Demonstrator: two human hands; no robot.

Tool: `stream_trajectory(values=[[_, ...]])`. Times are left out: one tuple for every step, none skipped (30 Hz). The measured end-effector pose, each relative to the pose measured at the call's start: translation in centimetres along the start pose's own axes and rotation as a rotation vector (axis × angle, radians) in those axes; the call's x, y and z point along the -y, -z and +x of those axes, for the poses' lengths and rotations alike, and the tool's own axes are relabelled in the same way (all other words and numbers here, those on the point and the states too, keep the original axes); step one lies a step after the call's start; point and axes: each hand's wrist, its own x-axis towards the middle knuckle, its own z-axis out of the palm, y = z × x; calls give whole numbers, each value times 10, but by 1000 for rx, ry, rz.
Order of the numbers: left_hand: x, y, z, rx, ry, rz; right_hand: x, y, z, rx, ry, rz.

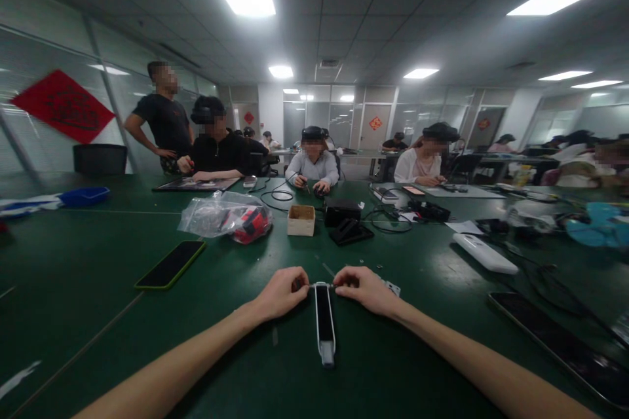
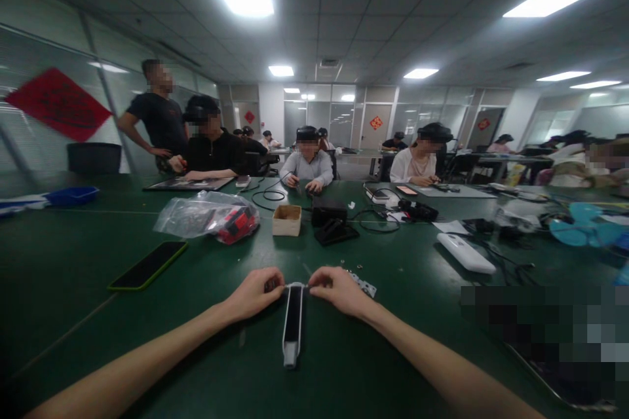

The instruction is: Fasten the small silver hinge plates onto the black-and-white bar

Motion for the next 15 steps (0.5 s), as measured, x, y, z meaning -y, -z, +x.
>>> stream_trajectory(values=[[0, 0, 0, 1, 2, 0, 0, -1, 0, -4, -1, -4], [-1, 1, 0, 2, 1, -1, 0, -1, 0, -7, 1, -13], [-2, 1, 0, 2, 1, -1, 0, -2, 0, -12, 4, -26], [-2, 2, -1, 1, 1, -2, 0, -2, 0, -19, 8, -41], [-3, 2, -1, 0, 2, -5, 0, -3, 0, -27, 13, -56], [-4, 3, -1, 1, 3, -8, 0, -3, 0, -34, 20, -67], [-4, 3, -1, 2, 4, -12, -1, -4, 0, -42, 27, -76], [-5, 3, -1, 3, 3, -17, -1, -5, 0, -49, 34, -81], [-5, 4, -2, 3, 2, -21, -2, -5, 0, -56, 43, -85], [-6, 4, -2, 2, 1, -22, -2, -6, 0, -65, 50, -88], [-6, 3, -2, 2, 1, -22, -3, -8, 0, -73, 58, -92], [-5, 3, -2, 1, 3, -20, -3, -9, 0, -79, 63, -94], [-5, 3, -2, 0, 5, -18, -3, -10, 0, -83, 67, -95], [-5, 3, -1, 0, 9, -15, -2, -11, 0, -84, 67, -94], [-5, 2, -1, 0, 12, -13, -2, -12, 0, -84, 63, -93]])
